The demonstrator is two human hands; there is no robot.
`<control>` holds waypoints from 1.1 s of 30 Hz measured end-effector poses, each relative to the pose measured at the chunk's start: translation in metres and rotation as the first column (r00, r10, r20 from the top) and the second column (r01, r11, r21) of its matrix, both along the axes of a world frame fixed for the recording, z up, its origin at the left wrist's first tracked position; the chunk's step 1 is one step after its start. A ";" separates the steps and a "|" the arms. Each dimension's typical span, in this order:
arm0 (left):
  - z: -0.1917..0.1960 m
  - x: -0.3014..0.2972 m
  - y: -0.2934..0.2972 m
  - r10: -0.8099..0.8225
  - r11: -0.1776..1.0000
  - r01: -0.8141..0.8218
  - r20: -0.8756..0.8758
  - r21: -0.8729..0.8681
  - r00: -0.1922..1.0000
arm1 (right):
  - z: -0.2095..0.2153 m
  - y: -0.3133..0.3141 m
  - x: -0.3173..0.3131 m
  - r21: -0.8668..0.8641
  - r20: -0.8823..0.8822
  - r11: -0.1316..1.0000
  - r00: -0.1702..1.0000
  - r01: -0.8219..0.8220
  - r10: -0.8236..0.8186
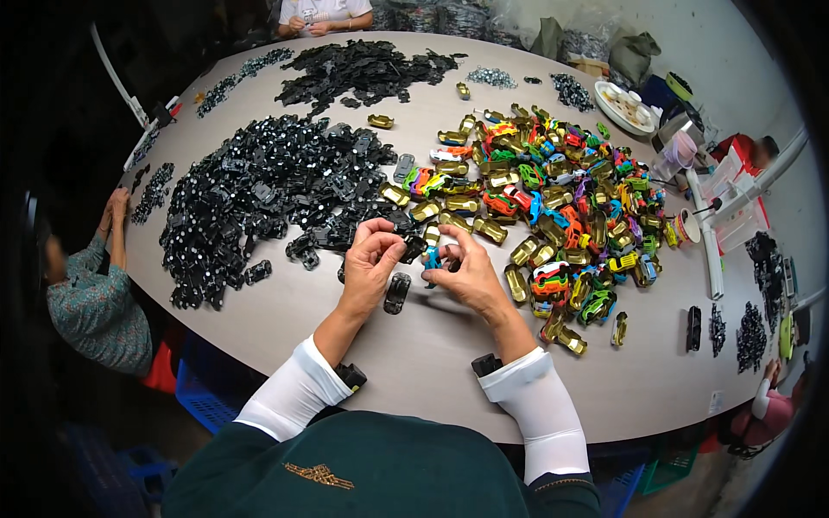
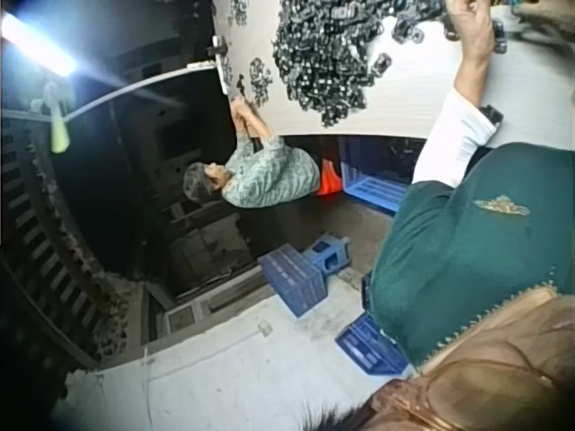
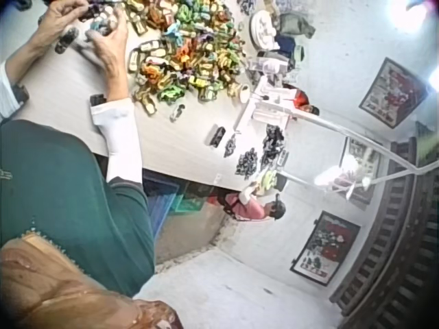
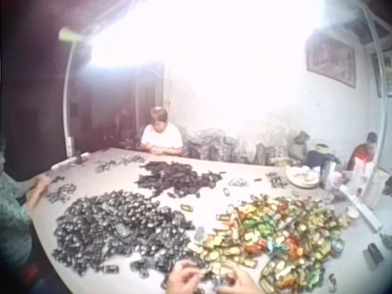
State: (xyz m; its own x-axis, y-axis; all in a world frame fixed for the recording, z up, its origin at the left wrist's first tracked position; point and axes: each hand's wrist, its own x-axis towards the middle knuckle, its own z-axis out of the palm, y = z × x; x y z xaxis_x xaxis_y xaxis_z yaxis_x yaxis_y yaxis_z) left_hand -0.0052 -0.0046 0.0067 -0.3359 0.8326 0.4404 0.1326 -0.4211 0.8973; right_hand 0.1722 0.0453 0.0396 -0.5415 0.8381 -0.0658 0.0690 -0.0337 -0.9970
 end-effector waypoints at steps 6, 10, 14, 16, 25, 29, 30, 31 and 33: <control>0.008 -0.004 -0.004 -0.160 0.917 0.304 0.458 -0.258 0.874 | -0.009 0.007 0.007 -0.159 -0.143 0.987 0.989 0.016 -0.039; 0.002 -0.006 -0.001 -0.221 0.871 0.423 0.570 -0.251 0.792 | 0.003 0.000 -0.001 -0.049 -0.191 0.995 0.976 0.092 -0.100; -0.001 -0.002 0.000 -0.242 0.859 0.451 0.585 -0.243 0.774 | -0.012 -0.002 -0.006 0.220 -0.039 0.968 0.993 0.120 -0.114; -0.002 0.000 0.000 -0.252 0.864 0.443 0.557 -0.240 0.791 | -0.009 -0.007 -0.009 0.344 0.036 0.924 0.981 0.169 -0.193; -0.007 0.004 -0.005 -0.260 0.862 0.410 0.437 -0.297 0.861 | 0.001 -0.020 -0.019 0.630 0.023 0.730 0.934 0.263 -0.356; -0.008 0.005 -0.002 -0.248 0.873 0.395 0.437 -0.286 0.864 | 0.005 -0.021 -0.017 0.631 0.075 0.736 0.925 0.245 -0.373; -0.010 0.004 -0.002 -0.248 0.874 0.391 0.427 -0.290 0.870 | 0.003 -0.020 -0.017 0.649 0.065 0.720 0.925 0.247 -0.376; -0.012 0.004 -0.002 -0.246 0.875 0.385 0.416 -0.294 0.876 | 0.002 -0.020 -0.018 0.665 0.055 0.705 0.925 0.247 -0.376; -0.011 0.003 -0.003 -0.250 0.873 0.400 0.450 -0.277 0.857 | 0.007 -0.022 -0.019 0.744 0.084 0.645 0.934 0.172 -0.347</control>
State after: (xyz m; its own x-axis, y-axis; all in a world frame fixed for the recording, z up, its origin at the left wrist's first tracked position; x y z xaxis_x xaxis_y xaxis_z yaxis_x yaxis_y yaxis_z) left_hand -0.0018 -0.0077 -0.0044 -0.0973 0.9952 -0.0085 -0.3457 -0.0258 0.9380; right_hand 0.1534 0.0238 0.0470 -0.3407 0.7734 0.5346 0.3702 0.6331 -0.6799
